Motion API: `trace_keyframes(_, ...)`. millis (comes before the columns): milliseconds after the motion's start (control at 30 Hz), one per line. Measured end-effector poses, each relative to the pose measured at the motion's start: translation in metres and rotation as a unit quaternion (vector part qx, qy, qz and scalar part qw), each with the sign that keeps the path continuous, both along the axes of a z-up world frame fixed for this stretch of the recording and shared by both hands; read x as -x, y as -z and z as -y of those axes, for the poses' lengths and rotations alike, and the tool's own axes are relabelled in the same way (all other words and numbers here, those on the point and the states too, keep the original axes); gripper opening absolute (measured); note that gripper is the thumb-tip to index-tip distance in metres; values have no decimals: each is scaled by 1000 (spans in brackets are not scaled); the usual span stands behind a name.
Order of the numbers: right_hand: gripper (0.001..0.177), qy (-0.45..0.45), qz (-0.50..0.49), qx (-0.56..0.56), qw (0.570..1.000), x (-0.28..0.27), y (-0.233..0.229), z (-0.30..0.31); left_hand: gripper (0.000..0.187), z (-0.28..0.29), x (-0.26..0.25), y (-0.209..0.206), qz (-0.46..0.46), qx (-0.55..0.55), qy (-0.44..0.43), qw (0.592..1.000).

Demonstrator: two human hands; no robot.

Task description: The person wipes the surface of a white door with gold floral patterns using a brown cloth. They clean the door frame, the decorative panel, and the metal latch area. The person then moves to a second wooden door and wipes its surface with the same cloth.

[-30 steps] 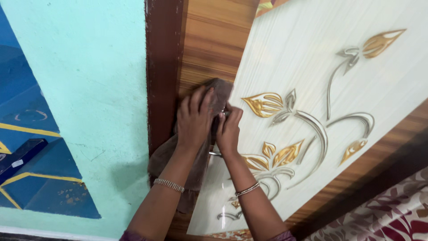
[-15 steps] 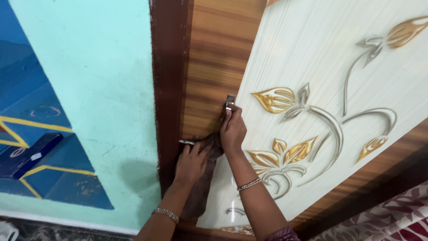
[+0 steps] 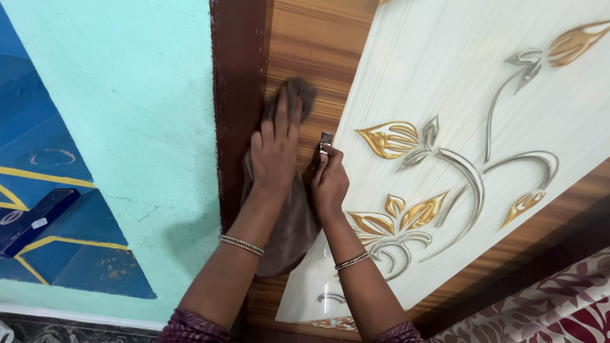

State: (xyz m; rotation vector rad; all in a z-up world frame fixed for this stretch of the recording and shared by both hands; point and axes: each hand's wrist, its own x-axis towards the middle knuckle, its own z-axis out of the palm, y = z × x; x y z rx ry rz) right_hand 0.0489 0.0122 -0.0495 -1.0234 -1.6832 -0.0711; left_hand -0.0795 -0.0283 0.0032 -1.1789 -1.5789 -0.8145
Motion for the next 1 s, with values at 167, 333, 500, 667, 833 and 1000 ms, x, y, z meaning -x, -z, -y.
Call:
trace_keyframes(167,25,-6,-15,-39,999,3,1,-2,61,-5,-6,97,40,137,11,990)
trace_keyframes(333,25,-11,-18,-38,999,2,1,0,63,24,-18,169,62,267,-19,961)
trace_keyframes(500,28,-49,-42,24,998,2,-10,11,56,56,-21,168,152,322,15,934)
trace_keyframes(667,29,-171,-46,116,977,-20,-18,20,58,90,-5,181,401,144,257,867)
trace_keyframes(833,38,-224,-69,59,970,-47,36,30,62,118,-37,280,620,29,281,732)
trace_keyframes(1000,37,-200,79,130,968,-62,107,66,64,92,-55,332,718,165,297,608)
